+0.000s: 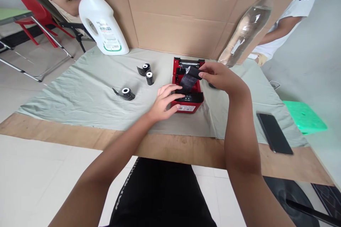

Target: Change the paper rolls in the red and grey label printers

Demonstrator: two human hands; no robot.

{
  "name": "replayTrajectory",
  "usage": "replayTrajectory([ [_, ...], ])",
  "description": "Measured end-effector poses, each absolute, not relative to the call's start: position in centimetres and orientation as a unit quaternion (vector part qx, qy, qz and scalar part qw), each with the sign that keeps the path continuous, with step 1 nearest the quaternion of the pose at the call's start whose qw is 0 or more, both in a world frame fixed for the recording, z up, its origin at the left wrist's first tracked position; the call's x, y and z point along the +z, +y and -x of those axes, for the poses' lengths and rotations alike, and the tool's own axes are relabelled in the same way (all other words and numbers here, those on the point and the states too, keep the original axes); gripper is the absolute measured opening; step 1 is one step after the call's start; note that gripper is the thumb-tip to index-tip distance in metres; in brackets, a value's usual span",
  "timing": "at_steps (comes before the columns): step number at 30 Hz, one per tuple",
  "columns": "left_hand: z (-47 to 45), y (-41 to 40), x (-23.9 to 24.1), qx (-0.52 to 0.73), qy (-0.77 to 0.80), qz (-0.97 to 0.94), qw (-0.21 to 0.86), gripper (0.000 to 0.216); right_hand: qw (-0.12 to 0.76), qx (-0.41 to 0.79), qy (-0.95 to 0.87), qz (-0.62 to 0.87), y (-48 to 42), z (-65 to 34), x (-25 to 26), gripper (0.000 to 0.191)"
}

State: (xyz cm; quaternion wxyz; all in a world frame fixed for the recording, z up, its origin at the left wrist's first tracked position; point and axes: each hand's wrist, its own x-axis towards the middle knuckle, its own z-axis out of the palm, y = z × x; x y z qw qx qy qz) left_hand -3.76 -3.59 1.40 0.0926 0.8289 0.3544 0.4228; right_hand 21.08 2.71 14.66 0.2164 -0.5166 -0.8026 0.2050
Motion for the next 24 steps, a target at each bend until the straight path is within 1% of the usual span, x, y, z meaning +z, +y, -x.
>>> replayTrajectory([
  [4,4.0,-3.5,1.5,0.422,0.368,-0.824,0.084,0.05,0.24,0.22,-0.795,0.512,2.6,-21.4,14.9,0.024],
  [7,4.1,-3.5,1.4,0.416,0.362,-0.83,0.084,0.052,0.279,0.24,-0.781,0.506,2.4,-21.6,15.2,0.025],
  [10,4.0,-3.4,1.3,0.415,0.357,-0.834,0.073,0.056,0.32,0.251,-0.766,0.498,2.4,-21.7,15.3,0.024],
  [12,4.0,-3.5,1.2,0.415,0.355,-0.836,0.054,0.058,0.327,0.258,-0.759,0.5,2.5,-21.7,15.3,0.022],
  [15,4.1,-3.7,1.3,0.428,0.349,-0.834,0.01,0.055,0.306,0.271,-0.754,0.514,2.6,-21.3,15.0,0.019],
  [19,4.1,-4.4,1.6,0.432,0.336,-0.836,-0.037,0.049,0.227,0.246,-0.786,0.521,2.7,-20.2,14.3,0.019],
  [22,3.6,-4.9,1.8,0.408,0.319,-0.854,-0.039,0.047,0.172,0.211,-0.81,0.519,2.8,-19.0,13.4,0.021],
  [24,3.0,-5.1,1.9,0.392,0.313,-0.865,-0.027,0.046,0.154,0.199,-0.816,0.521,3.0,-18.3,12.7,0.022],
])
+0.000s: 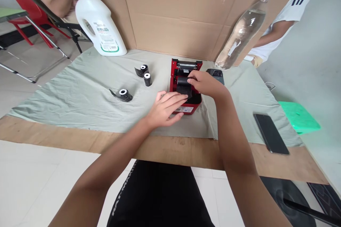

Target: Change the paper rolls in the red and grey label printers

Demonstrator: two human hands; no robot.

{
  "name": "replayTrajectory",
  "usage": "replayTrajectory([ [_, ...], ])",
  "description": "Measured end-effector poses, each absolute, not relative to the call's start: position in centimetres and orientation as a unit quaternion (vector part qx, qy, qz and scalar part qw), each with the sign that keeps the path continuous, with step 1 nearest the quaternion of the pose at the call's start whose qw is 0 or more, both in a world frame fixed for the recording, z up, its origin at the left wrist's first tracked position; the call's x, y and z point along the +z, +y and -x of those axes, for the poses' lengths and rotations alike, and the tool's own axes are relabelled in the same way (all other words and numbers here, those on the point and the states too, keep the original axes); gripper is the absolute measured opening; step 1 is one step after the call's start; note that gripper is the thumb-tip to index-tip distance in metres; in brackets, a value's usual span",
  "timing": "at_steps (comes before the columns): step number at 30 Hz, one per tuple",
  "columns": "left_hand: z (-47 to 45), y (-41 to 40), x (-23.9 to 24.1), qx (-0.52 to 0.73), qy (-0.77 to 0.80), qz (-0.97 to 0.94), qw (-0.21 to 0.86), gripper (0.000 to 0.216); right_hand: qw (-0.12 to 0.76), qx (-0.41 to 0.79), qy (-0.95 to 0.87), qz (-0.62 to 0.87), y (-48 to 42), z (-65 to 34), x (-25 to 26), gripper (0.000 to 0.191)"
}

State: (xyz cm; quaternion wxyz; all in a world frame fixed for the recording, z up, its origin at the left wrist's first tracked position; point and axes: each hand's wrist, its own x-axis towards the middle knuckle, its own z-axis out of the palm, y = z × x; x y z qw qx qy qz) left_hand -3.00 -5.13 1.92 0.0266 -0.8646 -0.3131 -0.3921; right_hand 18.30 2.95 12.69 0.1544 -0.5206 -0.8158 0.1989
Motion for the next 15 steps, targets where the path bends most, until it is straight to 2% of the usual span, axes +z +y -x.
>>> replayTrajectory([
  [6,1.3,-5.7,1.8,-0.352,-0.307,0.884,0.011,0.04,0.12,0.211,-0.826,0.508,3.4,-17.6,11.5,0.024],
  [11,1.0,-6.0,1.7,-0.365,-0.296,0.882,0.026,0.038,0.07,0.218,-0.838,0.496,3.1,-17.3,11.5,0.028],
  [15,1.0,-6.0,1.7,-0.359,-0.304,0.883,0.004,0.04,0.058,0.255,-0.855,0.449,3.1,-17.6,11.7,0.017],
])
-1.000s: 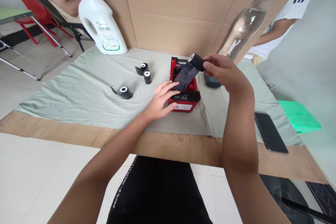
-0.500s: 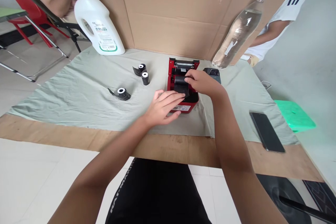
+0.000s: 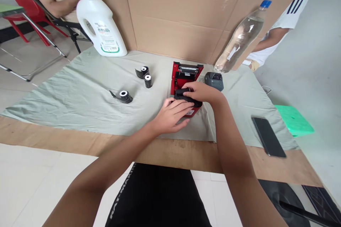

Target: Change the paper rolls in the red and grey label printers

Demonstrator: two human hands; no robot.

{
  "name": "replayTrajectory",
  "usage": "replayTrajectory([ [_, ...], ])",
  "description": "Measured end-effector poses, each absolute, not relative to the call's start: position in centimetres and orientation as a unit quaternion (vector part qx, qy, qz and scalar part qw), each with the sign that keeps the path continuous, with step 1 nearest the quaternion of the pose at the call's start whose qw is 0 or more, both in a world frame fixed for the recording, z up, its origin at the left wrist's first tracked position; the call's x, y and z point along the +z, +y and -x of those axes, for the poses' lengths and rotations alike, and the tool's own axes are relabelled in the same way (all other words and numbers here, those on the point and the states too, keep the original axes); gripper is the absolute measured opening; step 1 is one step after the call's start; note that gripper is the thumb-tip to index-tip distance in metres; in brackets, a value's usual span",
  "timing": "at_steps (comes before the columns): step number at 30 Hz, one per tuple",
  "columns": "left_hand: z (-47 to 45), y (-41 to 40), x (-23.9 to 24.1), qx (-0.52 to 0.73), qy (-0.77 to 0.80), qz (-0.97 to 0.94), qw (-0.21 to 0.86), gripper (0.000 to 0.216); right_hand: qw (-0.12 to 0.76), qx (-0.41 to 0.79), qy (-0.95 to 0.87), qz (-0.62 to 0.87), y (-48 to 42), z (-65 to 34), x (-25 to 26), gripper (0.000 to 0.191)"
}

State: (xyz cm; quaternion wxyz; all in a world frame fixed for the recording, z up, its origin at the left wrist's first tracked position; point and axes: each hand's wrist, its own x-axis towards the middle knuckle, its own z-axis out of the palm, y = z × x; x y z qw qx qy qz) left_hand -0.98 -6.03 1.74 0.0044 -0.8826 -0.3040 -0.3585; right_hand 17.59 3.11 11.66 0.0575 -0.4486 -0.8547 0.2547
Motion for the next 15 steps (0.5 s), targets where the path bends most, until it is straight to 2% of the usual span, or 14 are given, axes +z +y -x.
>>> replayTrajectory([
  [4,1.0,-6.0,1.7,-0.362,-0.305,0.881,0.001,0.039,0.068,0.248,-0.854,0.452,3.4,-17.8,11.7,0.026],
  [15,1.2,-6.2,2.0,-0.377,-0.293,0.878,0.001,0.038,0.083,0.14,-0.88,0.446,4.2,-18.1,10.7,0.027],
])
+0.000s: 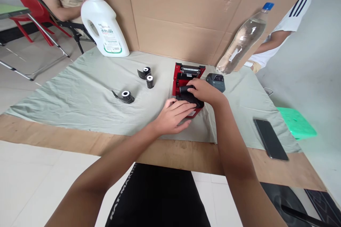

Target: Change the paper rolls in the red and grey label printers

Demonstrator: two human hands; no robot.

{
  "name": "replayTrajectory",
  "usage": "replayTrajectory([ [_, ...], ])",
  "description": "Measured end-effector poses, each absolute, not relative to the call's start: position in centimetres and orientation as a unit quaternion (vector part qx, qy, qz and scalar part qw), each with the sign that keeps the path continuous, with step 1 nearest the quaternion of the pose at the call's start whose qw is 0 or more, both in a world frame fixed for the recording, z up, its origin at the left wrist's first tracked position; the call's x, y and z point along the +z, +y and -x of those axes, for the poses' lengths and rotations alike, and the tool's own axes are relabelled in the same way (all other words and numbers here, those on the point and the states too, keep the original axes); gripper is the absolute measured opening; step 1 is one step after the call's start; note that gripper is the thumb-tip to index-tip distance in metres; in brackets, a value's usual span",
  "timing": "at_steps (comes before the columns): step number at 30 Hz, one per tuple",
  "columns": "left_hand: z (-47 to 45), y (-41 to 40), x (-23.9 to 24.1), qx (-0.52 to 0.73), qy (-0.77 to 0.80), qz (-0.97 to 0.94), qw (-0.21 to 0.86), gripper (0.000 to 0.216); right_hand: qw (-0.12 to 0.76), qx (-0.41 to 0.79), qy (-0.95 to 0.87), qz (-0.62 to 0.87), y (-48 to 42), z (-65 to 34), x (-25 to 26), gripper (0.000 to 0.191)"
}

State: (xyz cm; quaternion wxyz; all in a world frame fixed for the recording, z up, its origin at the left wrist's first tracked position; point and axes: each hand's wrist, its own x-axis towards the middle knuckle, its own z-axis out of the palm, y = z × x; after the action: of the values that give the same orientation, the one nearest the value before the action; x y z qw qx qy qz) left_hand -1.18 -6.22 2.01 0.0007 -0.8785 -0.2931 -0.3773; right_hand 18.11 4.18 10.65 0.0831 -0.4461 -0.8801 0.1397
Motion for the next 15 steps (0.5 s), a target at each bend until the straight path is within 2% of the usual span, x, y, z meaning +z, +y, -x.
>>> replayTrajectory([
  [9,1.5,-5.8,2.0,-0.393,-0.32,0.862,0.017,0.041,0.074,0.11,-0.861,0.491,4.4,-17.1,9.8,0.029],
  [15,1.6,-5.7,2.1,-0.41,-0.322,0.852,0.045,0.04,-0.002,0.128,-0.842,0.524,4.5,-16.0,10.0,0.023],
])
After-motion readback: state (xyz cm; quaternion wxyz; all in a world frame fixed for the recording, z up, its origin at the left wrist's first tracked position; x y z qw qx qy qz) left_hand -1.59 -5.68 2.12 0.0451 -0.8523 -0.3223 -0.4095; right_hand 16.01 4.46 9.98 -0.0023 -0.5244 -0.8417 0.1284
